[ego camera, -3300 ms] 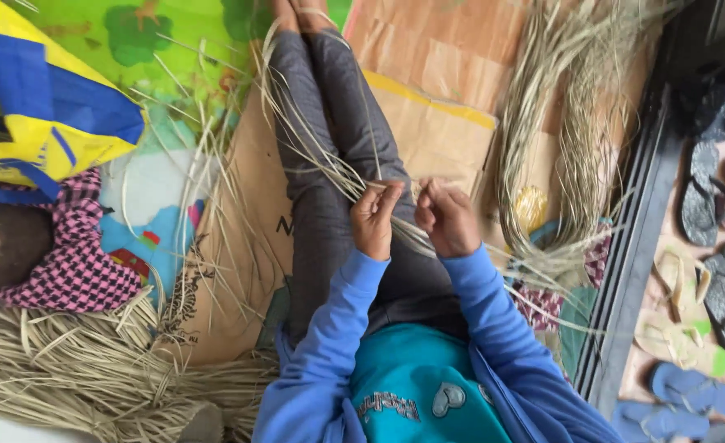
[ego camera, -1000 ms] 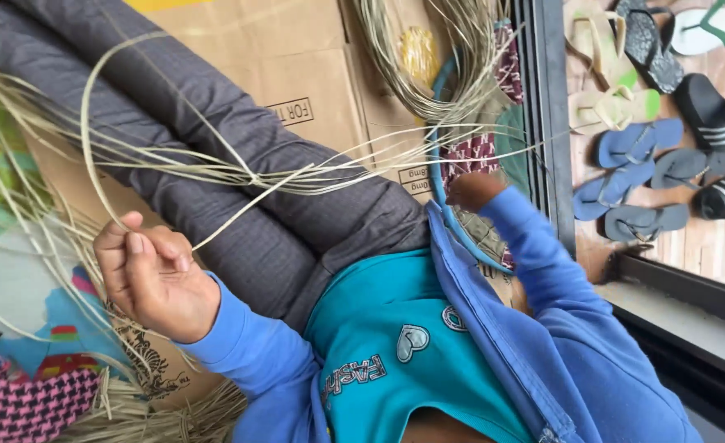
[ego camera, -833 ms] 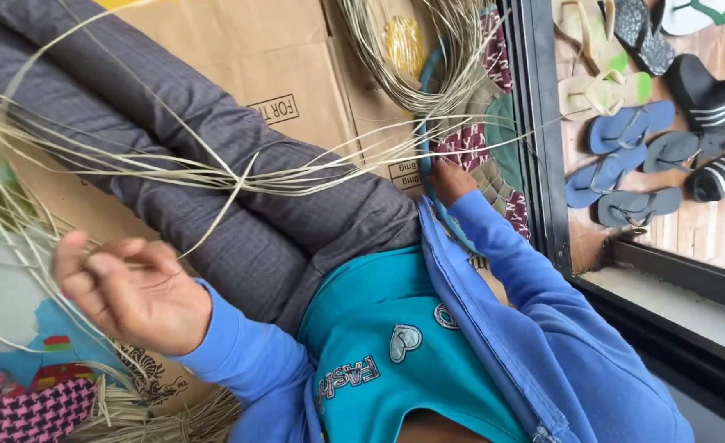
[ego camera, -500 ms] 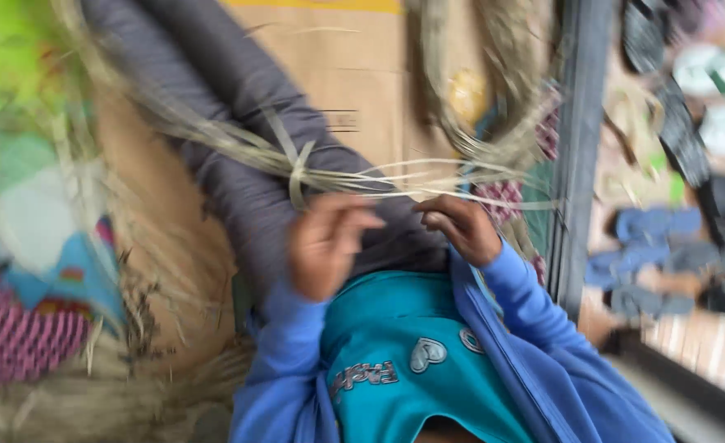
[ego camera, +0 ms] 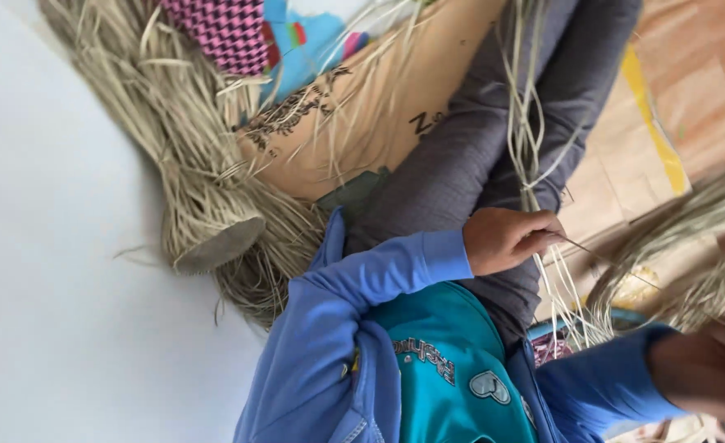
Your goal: Weaving long strands of straw or grass together to create a craft item while sitting on the floor.
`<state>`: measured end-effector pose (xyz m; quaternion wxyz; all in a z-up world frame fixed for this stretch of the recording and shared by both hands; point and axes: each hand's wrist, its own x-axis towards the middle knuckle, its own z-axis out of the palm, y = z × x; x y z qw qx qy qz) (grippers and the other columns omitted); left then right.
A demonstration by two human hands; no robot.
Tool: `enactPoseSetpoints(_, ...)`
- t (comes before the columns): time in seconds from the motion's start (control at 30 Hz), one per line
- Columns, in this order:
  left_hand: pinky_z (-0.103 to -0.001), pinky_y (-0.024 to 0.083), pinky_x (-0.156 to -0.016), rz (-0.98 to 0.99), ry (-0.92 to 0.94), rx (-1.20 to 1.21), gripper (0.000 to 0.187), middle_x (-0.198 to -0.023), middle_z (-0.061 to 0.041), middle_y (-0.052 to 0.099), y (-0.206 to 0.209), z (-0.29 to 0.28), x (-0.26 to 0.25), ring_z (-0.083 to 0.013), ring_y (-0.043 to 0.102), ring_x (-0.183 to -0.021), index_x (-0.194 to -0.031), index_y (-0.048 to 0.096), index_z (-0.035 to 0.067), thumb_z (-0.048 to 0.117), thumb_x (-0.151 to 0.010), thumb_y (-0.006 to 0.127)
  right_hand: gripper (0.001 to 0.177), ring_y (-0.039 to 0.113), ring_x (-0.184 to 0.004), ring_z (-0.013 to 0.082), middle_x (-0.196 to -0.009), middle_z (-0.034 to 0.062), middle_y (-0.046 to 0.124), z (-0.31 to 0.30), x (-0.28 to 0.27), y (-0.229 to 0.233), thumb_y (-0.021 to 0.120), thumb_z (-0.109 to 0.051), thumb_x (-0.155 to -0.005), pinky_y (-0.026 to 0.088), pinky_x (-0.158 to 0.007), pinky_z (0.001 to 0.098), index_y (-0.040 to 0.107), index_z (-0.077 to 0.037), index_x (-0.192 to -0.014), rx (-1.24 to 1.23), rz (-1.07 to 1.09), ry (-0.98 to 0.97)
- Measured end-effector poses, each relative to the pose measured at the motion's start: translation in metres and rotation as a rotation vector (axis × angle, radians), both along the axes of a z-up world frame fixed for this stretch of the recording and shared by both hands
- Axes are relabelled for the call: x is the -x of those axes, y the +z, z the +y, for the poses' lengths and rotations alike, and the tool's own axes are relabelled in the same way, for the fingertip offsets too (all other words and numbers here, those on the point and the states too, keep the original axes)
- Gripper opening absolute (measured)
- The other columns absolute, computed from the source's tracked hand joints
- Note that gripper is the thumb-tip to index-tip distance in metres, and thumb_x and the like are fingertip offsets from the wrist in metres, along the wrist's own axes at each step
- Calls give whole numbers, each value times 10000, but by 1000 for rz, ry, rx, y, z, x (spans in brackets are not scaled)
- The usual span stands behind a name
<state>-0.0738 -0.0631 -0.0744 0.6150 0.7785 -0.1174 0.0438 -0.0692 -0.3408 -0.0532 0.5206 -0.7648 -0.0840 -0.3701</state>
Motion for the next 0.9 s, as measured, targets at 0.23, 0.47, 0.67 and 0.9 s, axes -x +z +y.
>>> enactPoseSetpoints(0.23, -348, 617, -655, 151, 91, 55, 112, -813, 7, 772, -32, 36, 24, -246, 746, -733, -1128, 627, 245, 310, -1074, 554, 194, 641, -904, 359, -1084, 318, 666, 11, -29, -3, 418, 84, -1041, 588, -913, 385, 593, 159, -1005, -7, 253, 207)
enactPoseSetpoints(0.47, -188, 474, -505, 266, 210, 873, 178, -973, -105, 714, -62, 22, 27, -90, 667, -761, -1210, 598, 12, 143, -1092, 569, 213, 634, -1086, 273, -1345, 151, 642, 161, -35, 56, 541, 37, -1048, 500, -933, 372, 647, 39, -1233, 516, 667, 604)
enactPoseSetpoints(0.67, -402, 605, -711, 250, 360, 374, 107, -953, -198, 747, -74, 13, 28, -369, 739, -863, -1083, 739, 99, 162, -1020, 680, 167, 560, -664, 131, -766, 57, 672, 203, -14, -18, 620, -19, -1077, 516, -700, 279, 778, -37, -1126, 95, 563, 579)
enactPoseSetpoints(0.9, -349, 605, -873, 269, 267, 567, 316, -1094, -93, 726, -79, 25, 19, -203, 714, -1024, -1261, 738, 131, 277, -981, 760, 135, 558, -459, 166, -593, 108, 622, 165, -18, -71, 623, -4, -1016, 472, -480, 271, 643, 33, -1144, -160, 662, 562)
